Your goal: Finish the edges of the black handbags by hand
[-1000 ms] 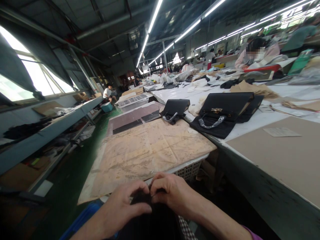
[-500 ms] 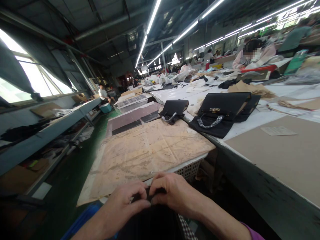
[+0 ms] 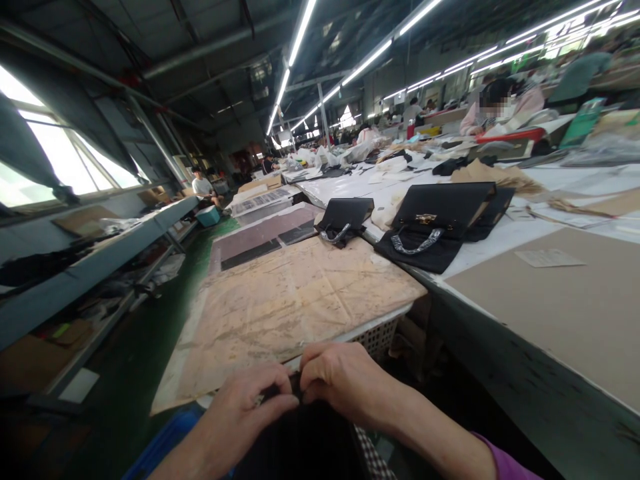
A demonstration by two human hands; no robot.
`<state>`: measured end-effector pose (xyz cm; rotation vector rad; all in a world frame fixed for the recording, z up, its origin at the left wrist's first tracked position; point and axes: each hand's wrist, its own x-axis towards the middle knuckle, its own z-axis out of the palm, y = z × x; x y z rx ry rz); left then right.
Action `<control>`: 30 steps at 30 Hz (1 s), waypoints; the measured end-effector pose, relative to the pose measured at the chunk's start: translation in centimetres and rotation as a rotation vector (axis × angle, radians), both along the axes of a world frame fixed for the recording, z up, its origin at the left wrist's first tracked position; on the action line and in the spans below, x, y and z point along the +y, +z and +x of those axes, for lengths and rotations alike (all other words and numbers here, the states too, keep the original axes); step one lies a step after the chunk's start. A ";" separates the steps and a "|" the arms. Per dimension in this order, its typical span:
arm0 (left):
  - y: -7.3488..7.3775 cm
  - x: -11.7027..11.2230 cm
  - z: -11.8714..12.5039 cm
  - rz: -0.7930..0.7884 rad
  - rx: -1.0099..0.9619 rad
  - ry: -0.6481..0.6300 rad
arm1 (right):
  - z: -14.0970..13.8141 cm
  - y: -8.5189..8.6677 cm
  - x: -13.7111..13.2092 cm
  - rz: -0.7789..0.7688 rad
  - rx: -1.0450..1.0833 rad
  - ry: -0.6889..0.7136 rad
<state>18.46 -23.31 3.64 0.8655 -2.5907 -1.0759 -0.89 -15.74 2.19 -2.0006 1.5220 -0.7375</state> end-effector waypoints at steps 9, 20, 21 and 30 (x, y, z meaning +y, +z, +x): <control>-0.4 -0.5 0.1 -0.041 0.009 -0.094 | -0.1 0.5 -0.3 0.041 -0.012 0.068; -0.9 0.2 -0.3 -0.021 0.110 0.010 | -0.3 -1.5 -0.6 0.045 -0.224 -0.105; -1.0 0.2 -0.3 -0.019 0.115 0.033 | -0.2 -1.7 -0.6 0.041 -0.245 -0.121; -1.0 0.1 -0.7 -0.041 0.042 0.134 | 1.1 -2.4 -0.3 -0.044 -0.370 -0.206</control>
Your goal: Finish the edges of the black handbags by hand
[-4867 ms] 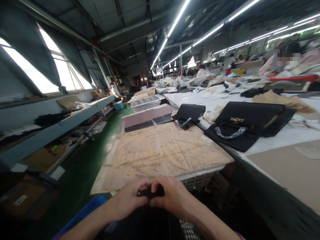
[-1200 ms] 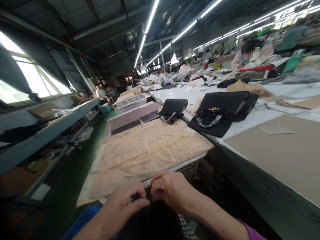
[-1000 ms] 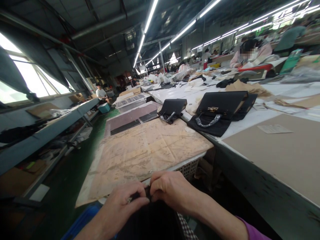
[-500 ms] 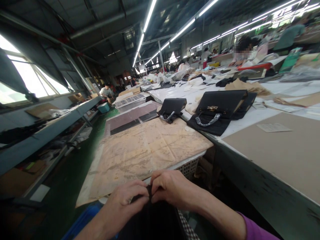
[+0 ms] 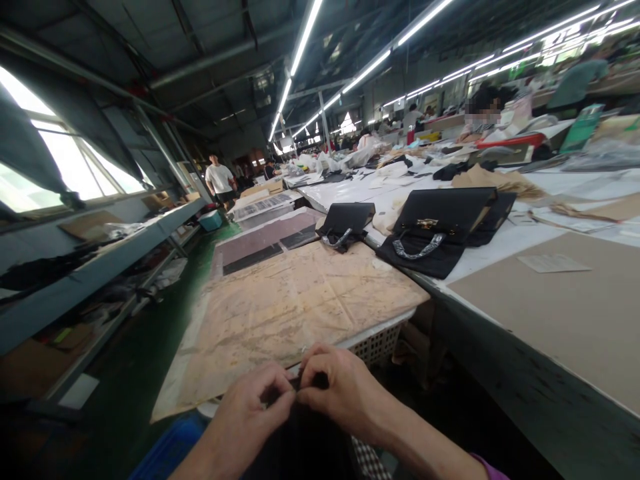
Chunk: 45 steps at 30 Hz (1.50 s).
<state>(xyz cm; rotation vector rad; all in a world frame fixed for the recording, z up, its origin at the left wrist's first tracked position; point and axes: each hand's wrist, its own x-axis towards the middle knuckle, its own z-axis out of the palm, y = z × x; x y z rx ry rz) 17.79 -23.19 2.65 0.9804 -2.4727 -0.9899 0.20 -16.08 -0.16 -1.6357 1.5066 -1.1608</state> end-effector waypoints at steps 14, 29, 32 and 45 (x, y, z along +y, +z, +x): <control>-1.0 0.0 0.4 0.411 0.212 0.098 | 0.1 -0.2 -0.2 -0.002 0.106 -0.105; -1.1 -0.3 0.8 0.452 0.176 0.072 | -0.5 0.4 0.4 -0.078 0.194 -0.025; -1.0 -0.3 0.7 0.463 0.185 0.067 | -0.5 0.5 0.6 -0.105 0.235 -0.021; -0.7 0.0 0.7 0.420 0.158 0.084 | -0.4 2.0 0.0 -0.216 0.416 0.072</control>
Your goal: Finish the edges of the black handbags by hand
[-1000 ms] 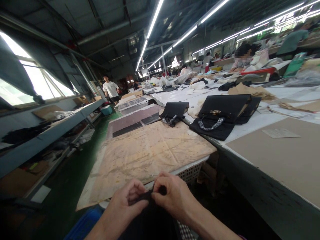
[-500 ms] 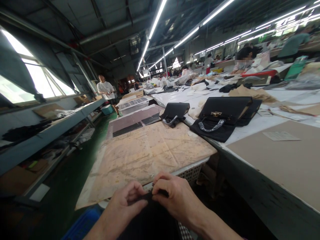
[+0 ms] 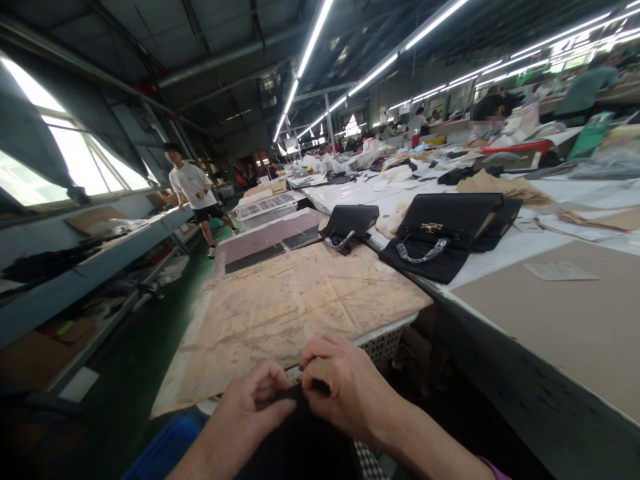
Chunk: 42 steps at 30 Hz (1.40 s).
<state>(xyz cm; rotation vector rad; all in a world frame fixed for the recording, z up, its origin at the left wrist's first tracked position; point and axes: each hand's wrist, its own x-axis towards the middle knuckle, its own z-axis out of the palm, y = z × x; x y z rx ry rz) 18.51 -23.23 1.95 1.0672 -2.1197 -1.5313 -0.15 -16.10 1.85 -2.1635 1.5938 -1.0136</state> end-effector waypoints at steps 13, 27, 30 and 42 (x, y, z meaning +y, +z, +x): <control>-0.2 -0.1 0.2 0.005 0.010 0.000 | 0.6 0.5 -0.8 0.273 -0.205 -0.139; 0.1 0.1 -0.1 0.077 0.022 0.014 | 0.4 -0.4 -0.8 0.314 -0.170 -0.248; 0.2 0.0 -0.2 0.061 0.013 0.008 | 0.4 -0.5 -0.7 0.319 -0.168 -0.267; 0.1 -0.3 0.1 0.061 0.011 -0.008 | -0.7 -1.6 -1.1 0.370 -0.392 -0.108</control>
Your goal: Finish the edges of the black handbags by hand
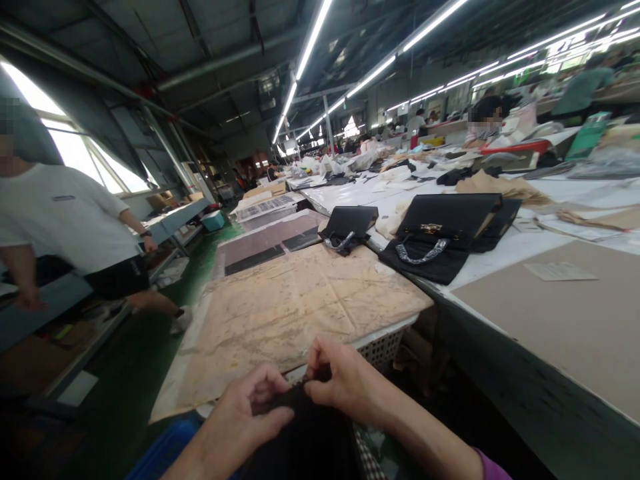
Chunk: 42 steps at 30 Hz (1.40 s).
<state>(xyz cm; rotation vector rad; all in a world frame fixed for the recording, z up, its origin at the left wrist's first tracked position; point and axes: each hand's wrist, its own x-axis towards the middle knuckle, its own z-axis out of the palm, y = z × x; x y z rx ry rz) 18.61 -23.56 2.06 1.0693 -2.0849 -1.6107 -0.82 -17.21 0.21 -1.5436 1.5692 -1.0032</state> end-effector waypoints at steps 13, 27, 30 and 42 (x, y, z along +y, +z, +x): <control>2.3 0.2 3.9 0.044 -0.205 -0.148 | 0.1 0.5 -1.5 0.034 0.038 0.151; 2.9 1.5 2.9 -0.611 -0.609 0.012 | 1.4 1.1 -0.8 -0.104 0.112 0.270; 2.4 1.1 2.6 -0.664 -0.623 0.012 | 1.8 1.2 -0.8 -0.113 0.137 0.247; 1.7 0.5 2.3 -0.602 -0.439 0.011 | 1.7 1.0 -0.9 -0.066 0.190 0.217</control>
